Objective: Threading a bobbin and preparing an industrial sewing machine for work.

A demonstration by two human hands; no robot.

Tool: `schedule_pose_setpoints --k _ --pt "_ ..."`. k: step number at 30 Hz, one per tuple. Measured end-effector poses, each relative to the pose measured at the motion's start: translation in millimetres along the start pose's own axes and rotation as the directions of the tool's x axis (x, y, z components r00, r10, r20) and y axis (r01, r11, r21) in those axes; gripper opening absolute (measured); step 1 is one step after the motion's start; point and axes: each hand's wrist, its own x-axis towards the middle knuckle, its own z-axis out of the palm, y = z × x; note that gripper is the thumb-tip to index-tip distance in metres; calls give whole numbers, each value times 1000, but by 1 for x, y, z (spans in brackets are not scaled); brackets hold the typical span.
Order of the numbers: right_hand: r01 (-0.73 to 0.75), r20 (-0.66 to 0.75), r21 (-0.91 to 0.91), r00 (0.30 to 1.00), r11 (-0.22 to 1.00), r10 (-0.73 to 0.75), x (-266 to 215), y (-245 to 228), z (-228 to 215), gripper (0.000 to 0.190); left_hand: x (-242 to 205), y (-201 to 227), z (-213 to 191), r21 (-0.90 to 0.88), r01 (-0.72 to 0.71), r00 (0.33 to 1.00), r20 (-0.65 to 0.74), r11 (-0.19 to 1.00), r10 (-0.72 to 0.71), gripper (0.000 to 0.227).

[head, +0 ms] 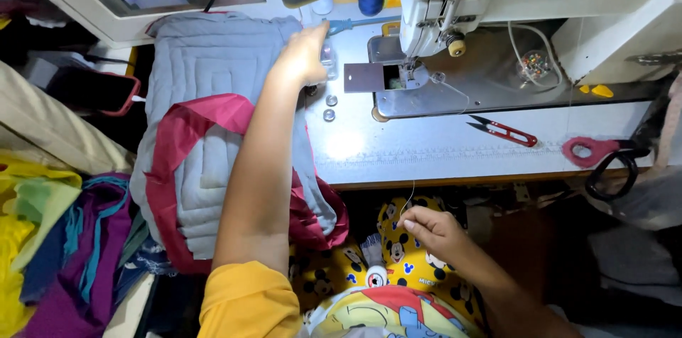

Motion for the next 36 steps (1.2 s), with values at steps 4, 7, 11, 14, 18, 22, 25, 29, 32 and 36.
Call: schedule_pose_setpoints --k 4,7,11,14,18,22,25,29,32,36 --pt "40 -21 -10 999 999 -40 -2 8 2 22 -24 9 21 -57 -465 809 -432 883 398 73" --pt "100 -79 102 993 990 -92 -8 6 2 21 -120 66 44 -351 -743 667 -453 570 591 59" --pt "196 -208 -39 957 980 -200 -16 26 -5 13 -204 115 95 -593 -688 597 -137 418 790 55" --pt "139 -334 -115 927 984 -170 -26 1 -30 15 -223 100 141 -544 -672 722 -332 501 607 11" --pt "106 -410 -144 898 984 -157 -33 -18 -56 15 -240 72 112 -496 -691 723 -466 527 510 7" --pt "55 -537 -146 834 988 -126 -36 -17 -67 15 -249 49 93 -495 -569 811 -467 656 351 6" --pt "47 -542 -154 831 987 -124 -36 -13 -70 16 -251 46 93 -466 -564 798 -519 681 306 5" --pt "63 -354 -521 891 851 -283 -45 -51 -75 19 -249 53 103 -319 -573 737 -604 755 304 6" --pt "319 -303 -699 678 640 -669 -48 -56 -65 34 -251 81 124 -37 -625 622 -628 780 468 4" --pt "517 -262 -320 757 794 -598 -44 -79 -16 45 -254 120 143 51 -688 545 -623 724 561 6"
